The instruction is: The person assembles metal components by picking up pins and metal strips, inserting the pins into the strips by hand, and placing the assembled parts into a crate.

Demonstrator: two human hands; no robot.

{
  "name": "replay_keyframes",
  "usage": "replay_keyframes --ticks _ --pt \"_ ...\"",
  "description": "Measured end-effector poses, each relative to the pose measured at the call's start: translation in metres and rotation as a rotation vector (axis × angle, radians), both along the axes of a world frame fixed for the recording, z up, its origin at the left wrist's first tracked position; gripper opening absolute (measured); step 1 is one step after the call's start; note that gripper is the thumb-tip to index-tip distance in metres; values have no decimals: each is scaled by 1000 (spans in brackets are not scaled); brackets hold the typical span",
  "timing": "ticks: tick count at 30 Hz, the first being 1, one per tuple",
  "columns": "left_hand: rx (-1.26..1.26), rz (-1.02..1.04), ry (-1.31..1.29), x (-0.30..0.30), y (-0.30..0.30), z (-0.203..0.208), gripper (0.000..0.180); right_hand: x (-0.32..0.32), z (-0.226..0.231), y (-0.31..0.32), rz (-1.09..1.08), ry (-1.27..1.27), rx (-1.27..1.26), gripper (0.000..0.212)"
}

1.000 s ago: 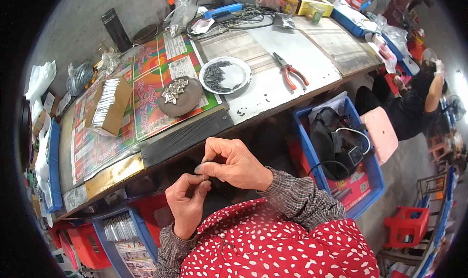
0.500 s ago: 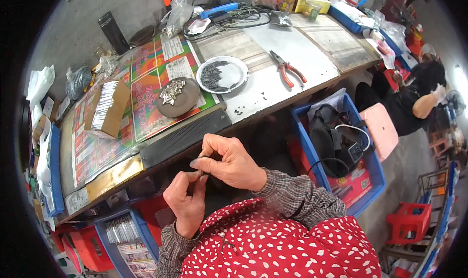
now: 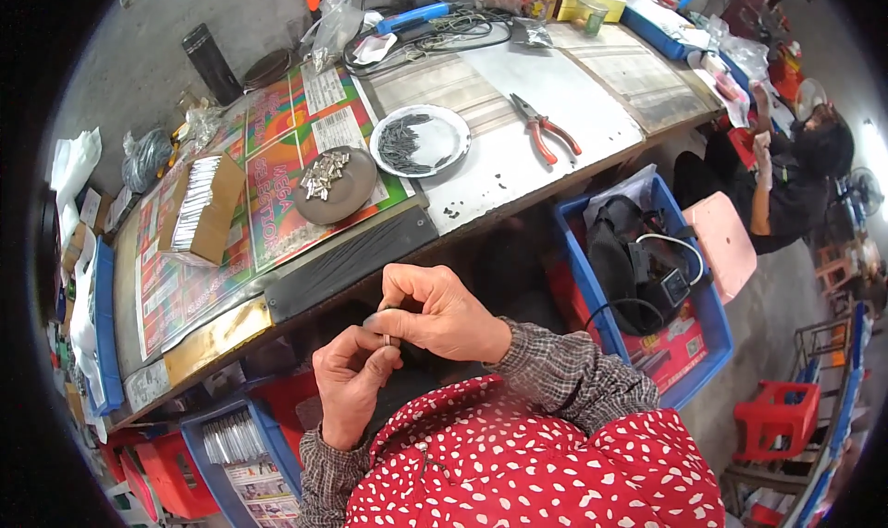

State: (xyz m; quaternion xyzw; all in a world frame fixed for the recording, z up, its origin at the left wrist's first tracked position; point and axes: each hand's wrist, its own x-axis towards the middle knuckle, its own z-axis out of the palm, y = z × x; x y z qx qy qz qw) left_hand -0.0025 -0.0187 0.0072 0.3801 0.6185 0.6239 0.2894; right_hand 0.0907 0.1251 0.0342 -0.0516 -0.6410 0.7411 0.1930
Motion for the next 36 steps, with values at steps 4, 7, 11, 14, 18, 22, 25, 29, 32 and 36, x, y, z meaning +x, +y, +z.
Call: replay_keyframes --ticks 4,7,11,14,18,22,25,29,32,36 --pt "119 331 718 10 15 3 14 -8 -5 -8 -235 40 146 18" --pt "81 391 706 11 16 -2 15 -15 -17 -10 -225 34 45 15" --pt "37 214 350 6 8 0 14 -5 0 -5 -85 -71 -93 22" --pt "-54 49 48 1 1 2 13 -2 -1 1 -1 -69 -60 22" --pt "-25 162 326 7 10 3 13 -8 -16 -3 -74 -12 -23 15" --pt "76 329 591 8 14 -2 13 -12 -15 -5 -190 57 152 12" --pt "17 228 346 3 6 -3 11 -7 -7 -5 -92 -30 -31 11" --pt "-29 64 -103 1 1 2 10 -3 -8 1 -19 -59 -84 9" --pt "-29 29 -142 0 -1 0 11 0 -7 4 14 -73 -121 9" --pt "-38 35 -148 0 -2 -1 13 1 -5 7 -51 -42 -87 9"
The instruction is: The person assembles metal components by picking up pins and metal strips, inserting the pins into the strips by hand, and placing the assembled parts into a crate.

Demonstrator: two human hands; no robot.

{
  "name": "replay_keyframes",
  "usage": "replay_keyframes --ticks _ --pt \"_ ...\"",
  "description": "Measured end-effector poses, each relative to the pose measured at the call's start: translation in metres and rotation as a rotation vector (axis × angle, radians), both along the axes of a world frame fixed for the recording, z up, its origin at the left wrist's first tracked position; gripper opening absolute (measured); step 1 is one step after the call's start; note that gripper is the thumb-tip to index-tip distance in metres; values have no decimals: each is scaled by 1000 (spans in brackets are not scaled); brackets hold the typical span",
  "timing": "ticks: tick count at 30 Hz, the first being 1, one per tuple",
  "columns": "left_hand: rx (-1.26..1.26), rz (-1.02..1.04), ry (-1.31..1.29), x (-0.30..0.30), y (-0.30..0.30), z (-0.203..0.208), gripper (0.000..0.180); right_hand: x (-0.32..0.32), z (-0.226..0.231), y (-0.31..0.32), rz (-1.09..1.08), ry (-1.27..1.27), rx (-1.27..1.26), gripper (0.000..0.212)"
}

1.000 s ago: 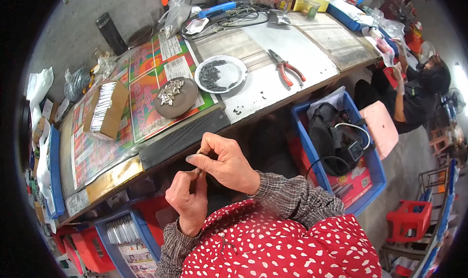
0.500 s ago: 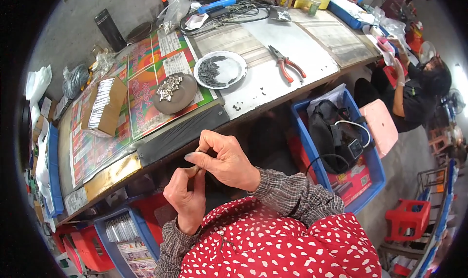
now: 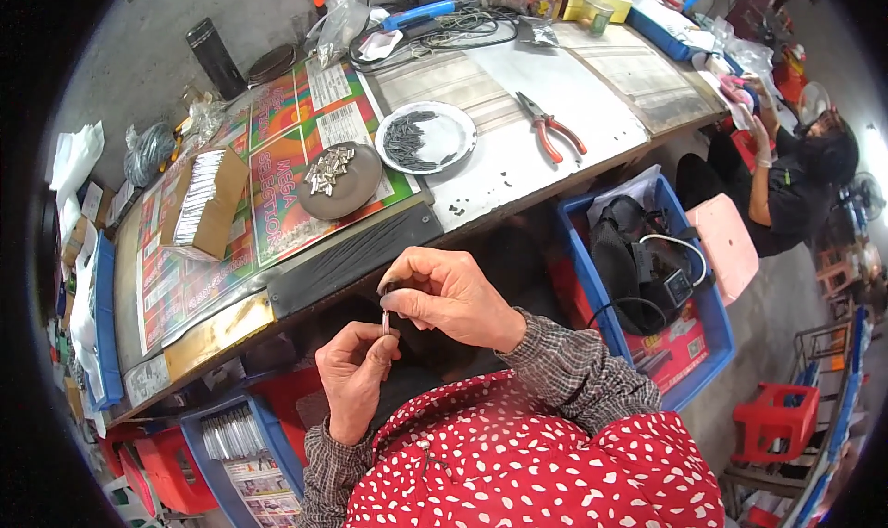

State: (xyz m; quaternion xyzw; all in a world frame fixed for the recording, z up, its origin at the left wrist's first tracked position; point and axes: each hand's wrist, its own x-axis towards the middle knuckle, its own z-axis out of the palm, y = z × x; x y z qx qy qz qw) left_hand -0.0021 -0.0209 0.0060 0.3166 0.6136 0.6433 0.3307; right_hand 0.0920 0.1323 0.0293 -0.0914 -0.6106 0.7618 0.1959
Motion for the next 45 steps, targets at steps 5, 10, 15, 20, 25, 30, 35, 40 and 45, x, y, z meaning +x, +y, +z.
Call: replay_keyframes --ticks 5,10,15,20,25,30,35,40,45 --pt "-25 19 91 1 0 0 11 1 2 0 -30 -32 66 7" --pt "-29 45 145 2 0 1 8 2 4 -1 -51 -49 110 6" --pt "3 92 242 3 2 -6 6 1 4 -1 -99 -22 292 5" --pt "19 67 228 1 2 -9 7 3 7 -1 -131 -25 422 4" --pt "-23 61 199 2 0 -6 7 4 9 -2 -180 -40 106 3" --pt "-9 81 118 2 -3 -5 8 3 0 -1 -63 -17 13 9" --pt "-28 54 105 3 -3 -8 8 1 -3 -5 2 -71 26 9" --pt "-23 0 111 3 -4 -3 8 3 -5 -4 96 -44 39 8" --pt "-3 -72 20 1 -7 0 8 6 -1 -8 95 -64 112 13"
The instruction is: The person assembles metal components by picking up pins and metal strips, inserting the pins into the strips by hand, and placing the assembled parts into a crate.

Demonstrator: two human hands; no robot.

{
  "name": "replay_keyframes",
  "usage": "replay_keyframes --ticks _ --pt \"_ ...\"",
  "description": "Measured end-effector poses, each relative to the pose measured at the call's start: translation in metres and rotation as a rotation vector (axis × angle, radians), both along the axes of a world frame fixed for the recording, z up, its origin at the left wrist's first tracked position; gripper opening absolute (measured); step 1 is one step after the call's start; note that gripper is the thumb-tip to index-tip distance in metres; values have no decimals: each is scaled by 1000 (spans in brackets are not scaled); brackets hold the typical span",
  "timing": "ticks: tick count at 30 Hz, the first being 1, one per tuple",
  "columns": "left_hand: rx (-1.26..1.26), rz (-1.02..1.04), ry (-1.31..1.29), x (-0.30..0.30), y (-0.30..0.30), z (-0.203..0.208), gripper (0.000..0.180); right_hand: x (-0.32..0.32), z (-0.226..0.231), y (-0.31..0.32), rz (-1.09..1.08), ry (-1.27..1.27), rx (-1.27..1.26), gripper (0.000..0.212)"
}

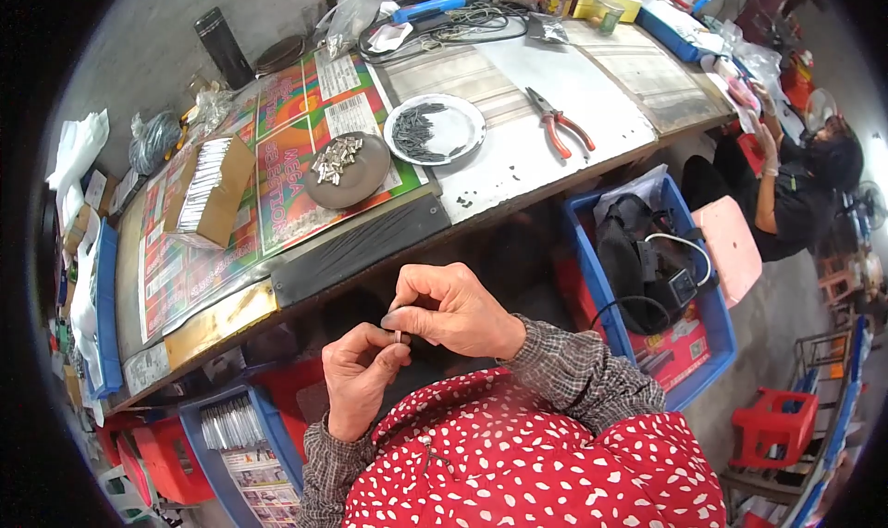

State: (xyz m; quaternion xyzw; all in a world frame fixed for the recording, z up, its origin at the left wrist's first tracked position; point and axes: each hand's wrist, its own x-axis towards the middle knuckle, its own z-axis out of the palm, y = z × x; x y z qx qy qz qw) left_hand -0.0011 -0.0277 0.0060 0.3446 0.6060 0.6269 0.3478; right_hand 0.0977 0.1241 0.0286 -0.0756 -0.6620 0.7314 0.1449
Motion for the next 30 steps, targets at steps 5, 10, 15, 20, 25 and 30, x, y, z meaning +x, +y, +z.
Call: replay_keyframes --ticks 5,10,15,20,25,30 --pt "33 83 160 4 -1 -3 11 -2 1 -10 -123 61 43 16" --pt "84 293 662 14 9 -4 14 -5 -8 -13 -184 63 75 16" --pt "79 345 659 11 9 -8 14 -7 -11 -12 -168 -1 -59 13" --pt "41 282 352 8 0 -11 10 -7 -8 -9 -164 20 -56 11" --pt "33 252 304 8 0 -15 9 -4 -7 -4 -178 15 -12 7" --pt "31 242 301 10 1 -16 9 -2 -4 -2 -174 -30 22 5"
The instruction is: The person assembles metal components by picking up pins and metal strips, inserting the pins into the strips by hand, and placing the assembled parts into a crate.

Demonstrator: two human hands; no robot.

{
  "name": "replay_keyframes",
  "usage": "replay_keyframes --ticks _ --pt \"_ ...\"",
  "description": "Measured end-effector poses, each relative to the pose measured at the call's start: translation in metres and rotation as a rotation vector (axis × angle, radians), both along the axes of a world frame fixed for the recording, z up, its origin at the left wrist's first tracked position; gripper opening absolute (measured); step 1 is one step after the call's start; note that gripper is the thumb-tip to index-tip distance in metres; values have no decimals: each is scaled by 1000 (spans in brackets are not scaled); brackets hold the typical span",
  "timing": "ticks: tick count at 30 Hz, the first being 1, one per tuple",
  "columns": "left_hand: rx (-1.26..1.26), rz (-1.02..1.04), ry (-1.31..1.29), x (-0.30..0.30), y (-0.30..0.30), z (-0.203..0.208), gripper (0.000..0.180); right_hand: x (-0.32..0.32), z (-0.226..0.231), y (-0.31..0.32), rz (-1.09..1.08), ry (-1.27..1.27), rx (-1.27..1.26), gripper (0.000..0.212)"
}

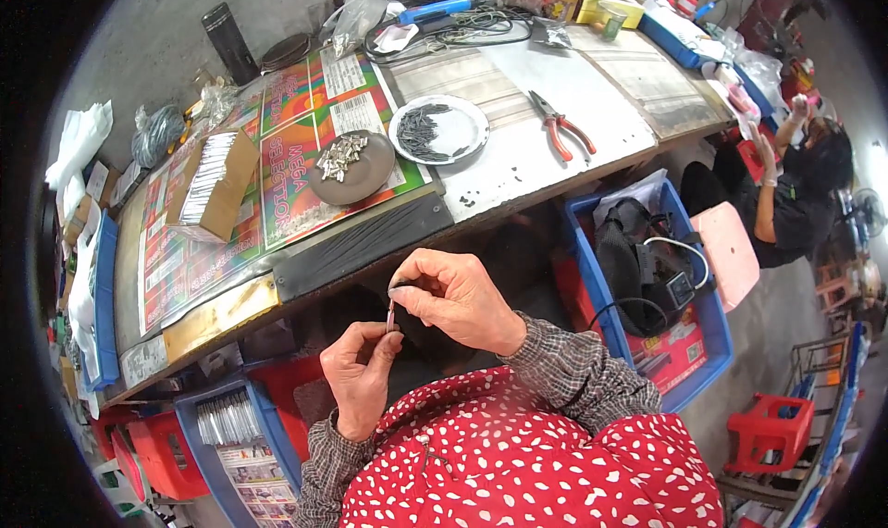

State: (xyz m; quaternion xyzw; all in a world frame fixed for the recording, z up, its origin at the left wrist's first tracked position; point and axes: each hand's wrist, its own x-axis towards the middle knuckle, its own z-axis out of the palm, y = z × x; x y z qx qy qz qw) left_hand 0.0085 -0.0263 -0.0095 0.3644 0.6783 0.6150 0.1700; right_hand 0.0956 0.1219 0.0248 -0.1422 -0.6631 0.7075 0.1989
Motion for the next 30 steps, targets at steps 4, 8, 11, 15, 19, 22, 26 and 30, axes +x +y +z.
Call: replay_keyframes --ticks 4,8,11,15,19,22,26,30 --pt "-20 1 33 0 -1 4 9 -1 3 -1 -4 29 74 3" --pt "-25 39 216 -3 -3 17 8 -3 6 -9 -97 40 116 1" --pt "-47 65 208 -5 -9 15 10 -6 12 -7 -172 44 22 1" --pt "-13 151 346 -17 -27 10 11 -1 11 -3 -177 93 4 2" --pt "-115 315 465 -42 -64 2 12 0 4 3 -212 122 -43 2" --pt "-288 523 506 -61 -108 -5 9 -3 1 7 -207 127 -53 2" --pt "-465 802 657 -97 -182 -32 10 -9 -5 9 -151 130 -60 3" --pt "-740 1015 768 -129 -267 -67 9 -17 -7 5 -138 104 -39 3"
